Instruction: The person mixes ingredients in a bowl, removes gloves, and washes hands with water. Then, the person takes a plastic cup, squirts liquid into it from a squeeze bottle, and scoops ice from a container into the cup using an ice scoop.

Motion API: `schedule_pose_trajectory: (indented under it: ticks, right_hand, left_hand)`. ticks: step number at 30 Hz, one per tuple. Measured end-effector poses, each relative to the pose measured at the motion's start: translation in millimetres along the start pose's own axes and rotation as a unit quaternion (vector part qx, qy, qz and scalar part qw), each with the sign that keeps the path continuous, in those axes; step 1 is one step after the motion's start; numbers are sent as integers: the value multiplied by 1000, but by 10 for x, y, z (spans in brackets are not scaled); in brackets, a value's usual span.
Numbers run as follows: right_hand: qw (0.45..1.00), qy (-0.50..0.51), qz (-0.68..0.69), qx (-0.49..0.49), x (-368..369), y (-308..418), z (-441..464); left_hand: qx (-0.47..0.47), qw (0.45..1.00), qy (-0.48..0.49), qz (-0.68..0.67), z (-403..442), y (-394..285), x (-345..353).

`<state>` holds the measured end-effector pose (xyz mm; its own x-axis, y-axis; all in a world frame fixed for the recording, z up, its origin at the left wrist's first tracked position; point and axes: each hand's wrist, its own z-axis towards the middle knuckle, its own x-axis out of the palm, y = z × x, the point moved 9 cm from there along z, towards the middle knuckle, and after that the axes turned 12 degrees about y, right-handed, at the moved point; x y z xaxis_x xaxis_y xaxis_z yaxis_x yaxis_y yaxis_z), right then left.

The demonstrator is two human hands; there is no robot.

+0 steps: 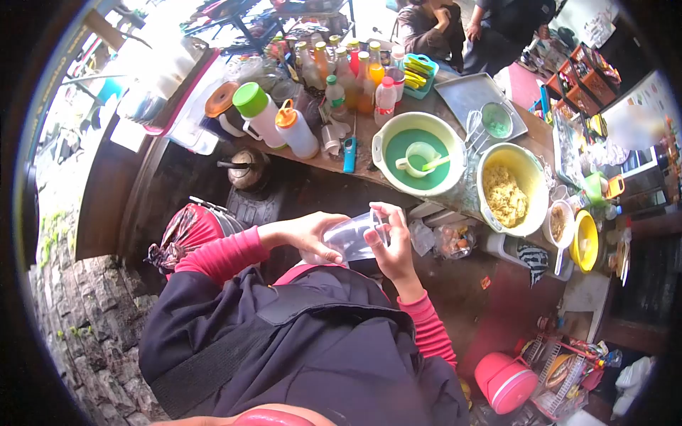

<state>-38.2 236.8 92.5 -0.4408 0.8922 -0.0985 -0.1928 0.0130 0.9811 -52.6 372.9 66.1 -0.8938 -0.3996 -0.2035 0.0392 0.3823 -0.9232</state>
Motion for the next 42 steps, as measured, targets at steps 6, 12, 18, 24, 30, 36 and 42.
schedule_pose_trajectory:
  ticks: [6,12,18,24,30,36,42]
  right_hand:
    - [994,100,12,35,164,77,112]
    - [985,89,114,95,95,-103,106]
    - [969,91,152,172,189,-330,-43]
    - [964,79,182,176,85,-368,-345]
    - [964,33,169,202,-206,-378,-866]
    - [970,-5,74,230,-476,-307,-1427]
    - [962,-35,116,245,-669,-390,-2041]
  left_hand:
    - [-3,995,-95,18,-319,117,-211]
    - [-33,984,-129,117,-442,57,-316]
    - [-41,988,-92,115,-323,255,-224]
    - [-36,998,27,42,134,307,51]
    - [13,994,104,6,641,85,384]
    - [13,963,184,196,1088,-161,834]
    - [43,953,193,231,1446,-475,1434]
